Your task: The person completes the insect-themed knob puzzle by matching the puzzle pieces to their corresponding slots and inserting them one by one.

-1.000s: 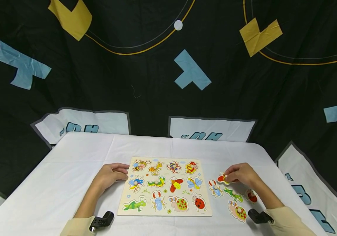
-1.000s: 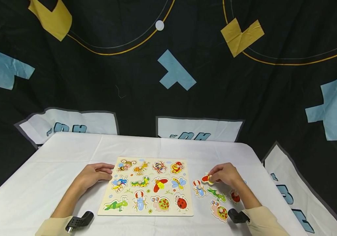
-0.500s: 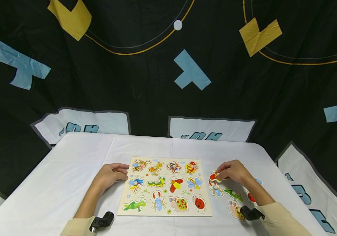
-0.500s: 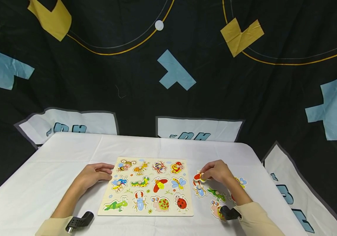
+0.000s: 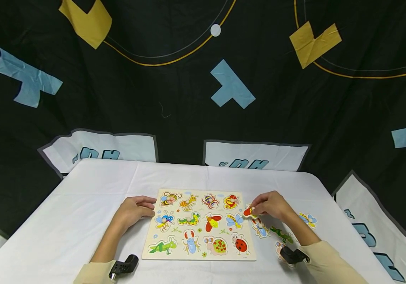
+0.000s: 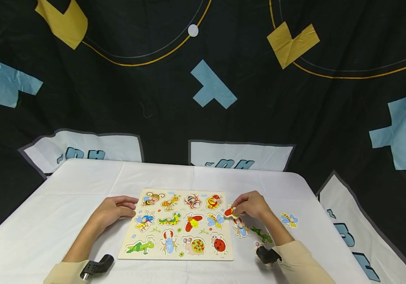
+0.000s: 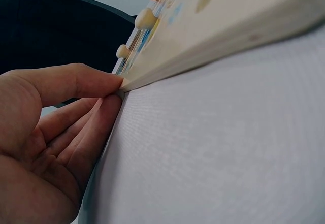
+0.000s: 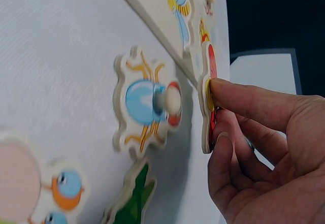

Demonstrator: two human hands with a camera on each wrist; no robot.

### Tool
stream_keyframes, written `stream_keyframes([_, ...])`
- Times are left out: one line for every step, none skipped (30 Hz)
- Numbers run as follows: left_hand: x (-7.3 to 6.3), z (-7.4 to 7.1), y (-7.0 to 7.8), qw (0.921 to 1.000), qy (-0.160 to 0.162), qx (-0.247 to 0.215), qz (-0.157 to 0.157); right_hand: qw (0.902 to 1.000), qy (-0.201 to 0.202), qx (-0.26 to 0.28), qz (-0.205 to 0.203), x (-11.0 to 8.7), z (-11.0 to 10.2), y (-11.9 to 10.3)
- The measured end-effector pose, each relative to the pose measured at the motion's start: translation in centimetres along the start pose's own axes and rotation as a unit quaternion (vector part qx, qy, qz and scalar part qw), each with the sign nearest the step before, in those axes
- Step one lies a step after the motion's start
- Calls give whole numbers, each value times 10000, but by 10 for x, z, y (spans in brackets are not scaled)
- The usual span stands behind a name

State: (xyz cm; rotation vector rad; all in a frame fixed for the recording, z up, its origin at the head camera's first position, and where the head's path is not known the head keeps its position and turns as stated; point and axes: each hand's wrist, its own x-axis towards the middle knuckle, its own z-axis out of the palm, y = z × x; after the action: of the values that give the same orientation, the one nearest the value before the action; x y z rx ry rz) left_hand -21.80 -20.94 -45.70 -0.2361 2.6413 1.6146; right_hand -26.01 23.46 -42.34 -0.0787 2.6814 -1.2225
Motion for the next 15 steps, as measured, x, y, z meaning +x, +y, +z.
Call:
stream_keyframes([0,0,0,10000,0,10,-9,10000,10,4,-13,1,2,-1])
stream_keyframes([0,0,0,10000,5,27,-16,10000,23,14,-26,2,4,-3])
stream_keyframes([0,0,0,10000,21,34,-40,10000,38,11,-34,2,7,-4])
stream_keyframes([-1,0,0,10000,39,50,-73,10000,54,-2,-27,3,9,-6])
stream_keyframes([0,0,0,9999,42,60,-75,10000,61,7,-22,3,11,-8])
stream_keyframes([0,0,1,10000,38,64,-63,10000,73,10,3,4,13,-9])
stream_keyframes([-1,0,1,9999,39,76,-56,10000,69,25,19,5,16,-10])
stream_keyframes([0,0,1,9999,40,85,-36,10000,67,31,29,5,18,-11])
stream_keyframes([0,0,1,10000,41,77,-20,9999,66,64,41,5,20,-12])
stream_keyframes([0,0,2,10000,39,80,-2,9999,68,79,43,6,22,-13])
stream_keyframes([0,0,2,10000,31,84,34,9999,63,84,39,6,24,-15])
stream_keyframes([0,0,2,9999,36,91,36,9999,55,91,30,6,25,-16])
stream_keyframes([0,0,2,9999,44,99,47,9999,49,88,16,7,27,-18])
stream_keyframes([-1,0,3,9999,50,117,46,9999,50,87,6,7,29,-19])
stream_keyframes([-1,-1,3,9999,60,133,48,9999,46,90,1,7,31,-21])
